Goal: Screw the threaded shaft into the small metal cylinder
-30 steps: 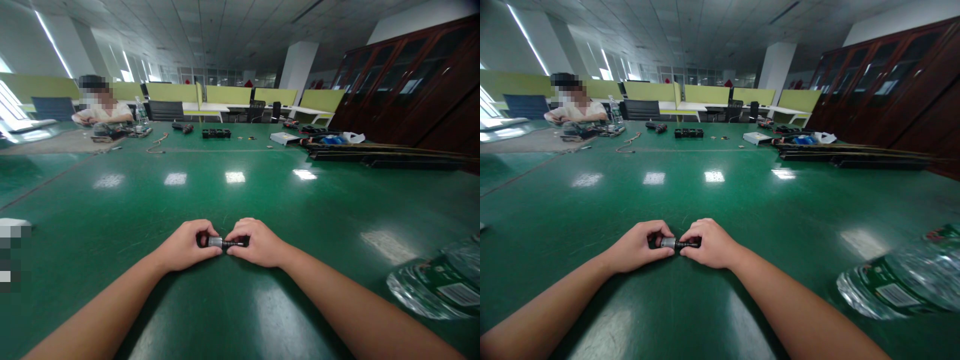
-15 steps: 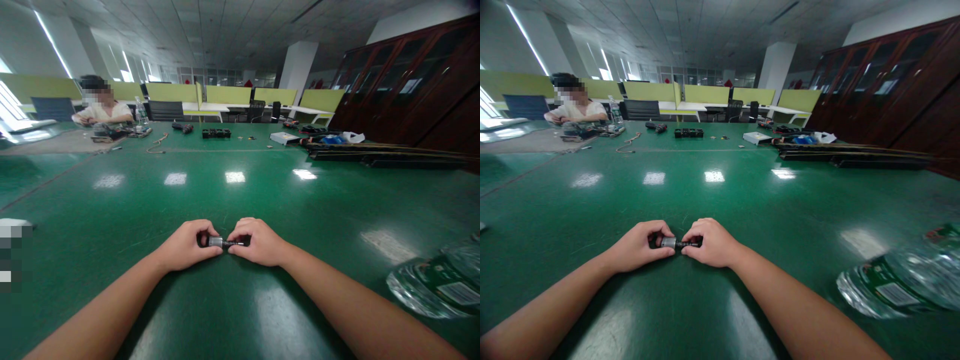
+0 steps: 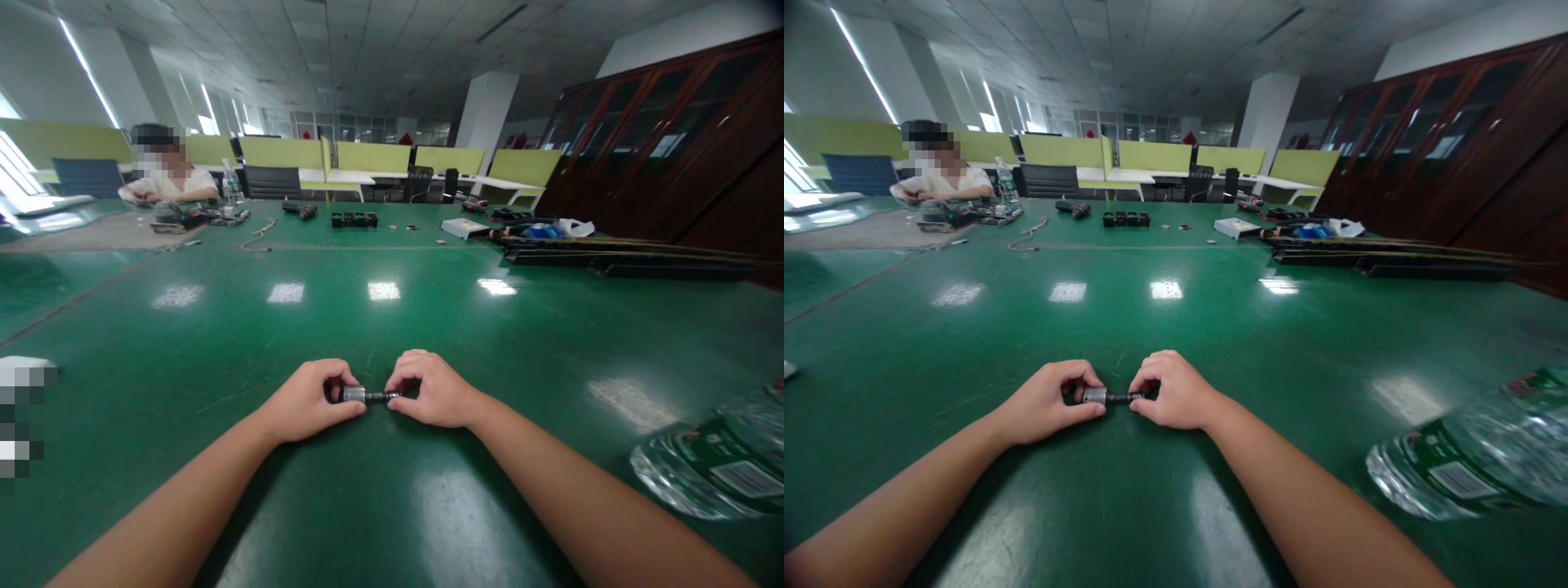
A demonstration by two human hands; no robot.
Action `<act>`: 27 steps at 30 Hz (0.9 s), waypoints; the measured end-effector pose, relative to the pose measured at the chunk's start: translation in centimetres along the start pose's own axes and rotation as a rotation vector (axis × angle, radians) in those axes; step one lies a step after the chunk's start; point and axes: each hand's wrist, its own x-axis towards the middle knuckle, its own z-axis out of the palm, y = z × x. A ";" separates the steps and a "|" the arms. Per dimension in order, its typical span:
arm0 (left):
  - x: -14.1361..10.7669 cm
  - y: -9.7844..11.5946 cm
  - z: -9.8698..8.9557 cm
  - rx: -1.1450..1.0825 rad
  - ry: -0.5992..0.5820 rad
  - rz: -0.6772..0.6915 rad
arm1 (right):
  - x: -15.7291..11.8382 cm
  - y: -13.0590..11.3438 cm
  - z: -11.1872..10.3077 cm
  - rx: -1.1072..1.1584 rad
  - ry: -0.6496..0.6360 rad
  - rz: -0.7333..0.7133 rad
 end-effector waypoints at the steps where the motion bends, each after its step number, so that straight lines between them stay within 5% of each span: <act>1: 0.0 0.0 0.0 -0.002 0.006 -0.002 | 0.0 0.1 -0.2 -0.001 -0.004 0.009; 8: 0.0 -0.2 0.0 0.004 0.020 -0.010 | -0.2 1.1 -1.3 0.044 0.006 0.152; 19: 0.0 0.1 -0.1 0.001 0.020 -0.028 | -0.2 0.9 -1.3 0.020 -0.024 0.103; 27: 0.2 -0.2 0.1 -0.034 0.028 -0.011 | 0.7 -0.6 1.3 0.022 0.051 0.101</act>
